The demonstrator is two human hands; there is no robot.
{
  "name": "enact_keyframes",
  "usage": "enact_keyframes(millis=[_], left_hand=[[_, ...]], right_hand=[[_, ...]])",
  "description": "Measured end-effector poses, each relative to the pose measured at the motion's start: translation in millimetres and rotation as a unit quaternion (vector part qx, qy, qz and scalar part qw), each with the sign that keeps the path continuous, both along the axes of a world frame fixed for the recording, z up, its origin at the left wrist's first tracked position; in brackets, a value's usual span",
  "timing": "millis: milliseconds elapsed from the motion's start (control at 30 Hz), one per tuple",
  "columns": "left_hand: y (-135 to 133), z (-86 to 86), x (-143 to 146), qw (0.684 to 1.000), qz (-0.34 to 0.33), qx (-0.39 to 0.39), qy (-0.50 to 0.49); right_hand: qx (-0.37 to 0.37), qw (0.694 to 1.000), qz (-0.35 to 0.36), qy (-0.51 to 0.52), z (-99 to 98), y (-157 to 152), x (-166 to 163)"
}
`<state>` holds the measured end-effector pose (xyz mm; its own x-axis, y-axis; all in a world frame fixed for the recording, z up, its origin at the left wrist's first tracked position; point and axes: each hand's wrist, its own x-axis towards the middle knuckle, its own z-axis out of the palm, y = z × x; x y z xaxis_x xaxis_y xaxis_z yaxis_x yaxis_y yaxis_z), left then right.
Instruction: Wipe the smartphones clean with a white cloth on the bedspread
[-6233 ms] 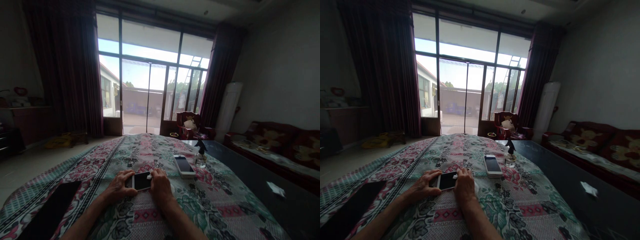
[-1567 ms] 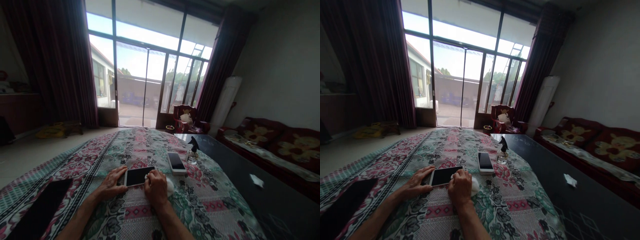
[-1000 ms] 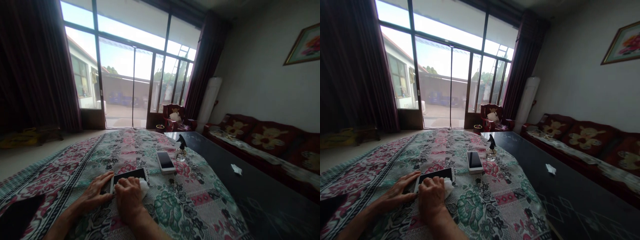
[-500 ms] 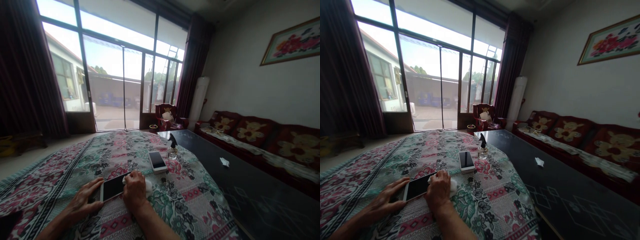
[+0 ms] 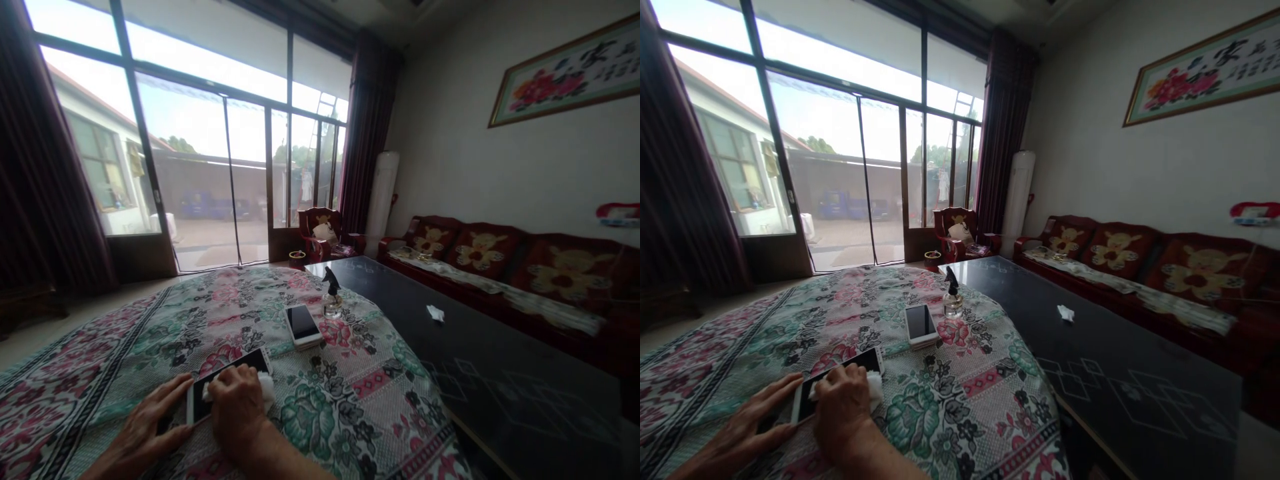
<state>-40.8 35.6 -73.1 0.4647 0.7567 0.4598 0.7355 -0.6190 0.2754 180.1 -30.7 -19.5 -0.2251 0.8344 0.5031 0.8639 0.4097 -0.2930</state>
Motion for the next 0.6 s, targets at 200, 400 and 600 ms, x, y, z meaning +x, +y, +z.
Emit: enact_keyframes(millis=[200, 400, 600], left_hand=[[-2, 8.1, 3, 1.0, 0.001, 0.001, -0.005], [0, 16.7, 1, 0.999, -0.017, -0.017, 0.022], [-1, 9.1, 4, 1.0, -0.011, -0.011, -0.016]], right_hand=[[-0.017, 0.995, -0.085, 0.044, 10.6, 10, 27], [-0.022, 0.985, -0.14, 0.099, 9.4, 13, 31], [0.006, 0.996, -0.041, 0.074, 4.2, -6, 2]])
